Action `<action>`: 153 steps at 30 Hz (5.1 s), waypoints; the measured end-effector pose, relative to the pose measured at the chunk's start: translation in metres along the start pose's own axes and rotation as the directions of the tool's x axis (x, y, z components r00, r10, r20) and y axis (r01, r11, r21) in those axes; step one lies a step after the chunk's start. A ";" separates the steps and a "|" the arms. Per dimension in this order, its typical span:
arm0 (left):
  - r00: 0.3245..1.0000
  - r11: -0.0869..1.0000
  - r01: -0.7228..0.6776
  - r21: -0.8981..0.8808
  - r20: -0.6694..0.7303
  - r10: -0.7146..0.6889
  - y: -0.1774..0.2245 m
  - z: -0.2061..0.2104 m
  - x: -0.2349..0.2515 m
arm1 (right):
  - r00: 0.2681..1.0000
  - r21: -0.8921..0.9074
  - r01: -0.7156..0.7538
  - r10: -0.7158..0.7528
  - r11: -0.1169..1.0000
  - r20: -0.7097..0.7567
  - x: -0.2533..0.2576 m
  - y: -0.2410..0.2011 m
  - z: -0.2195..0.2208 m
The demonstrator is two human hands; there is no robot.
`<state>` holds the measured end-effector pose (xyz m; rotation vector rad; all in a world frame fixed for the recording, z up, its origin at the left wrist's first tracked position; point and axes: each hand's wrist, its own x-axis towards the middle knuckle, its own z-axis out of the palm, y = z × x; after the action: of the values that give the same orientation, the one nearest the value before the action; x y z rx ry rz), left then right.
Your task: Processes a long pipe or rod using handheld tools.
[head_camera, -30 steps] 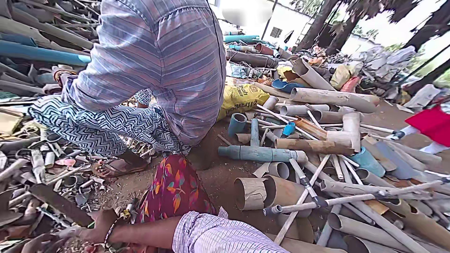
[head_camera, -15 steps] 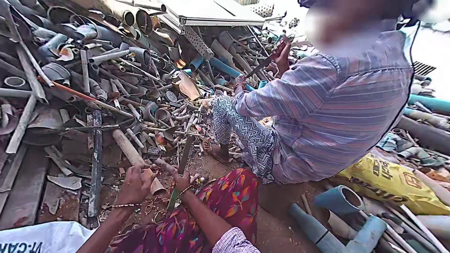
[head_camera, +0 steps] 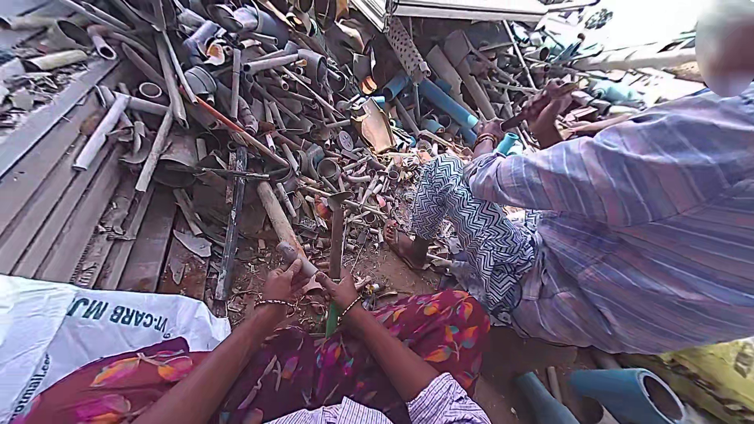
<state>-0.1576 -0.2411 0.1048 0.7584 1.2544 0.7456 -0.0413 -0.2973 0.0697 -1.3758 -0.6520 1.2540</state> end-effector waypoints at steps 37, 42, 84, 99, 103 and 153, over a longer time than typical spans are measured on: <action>0.948 0.906 0.226 0.357 0.134 -0.289 -0.024 -0.012 0.046 | 0.834 -0.892 0.433 0.316 0.132 0.452 0.048 -0.015 -0.009; 0.949 0.846 0.228 0.482 0.086 -0.305 -0.031 -0.013 0.051 | 0.782 -0.852 0.506 0.347 0.134 0.518 0.041 -0.011 -0.012; 0.956 0.666 0.084 0.741 0.128 -0.264 -0.016 -0.007 0.037 | 0.902 -0.982 0.167 0.417 -0.086 0.116 0.062 -0.023 -0.011; 0.961 0.616 0.059 0.786 0.122 -0.248 -0.004 -0.008 0.033 | 0.928 -0.971 0.238 0.305 -0.037 0.216 0.051 -0.029 -0.011; 0.964 0.561 0.093 0.823 0.065 -0.256 -0.007 -0.009 0.038 | 0.881 -0.926 0.374 0.329 -0.041 0.341 0.032 -0.015 0.003; 0.972 0.449 0.077 0.890 0.033 -0.232 -0.011 -0.002 0.032 | 0.864 -0.942 0.336 0.390 0.029 0.320 0.048 -0.009 -0.006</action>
<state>-0.1536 -0.2208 0.0783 1.4975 1.5293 -0.2315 -0.0192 -0.2534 0.0621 -2.1809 -2.3336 1.1060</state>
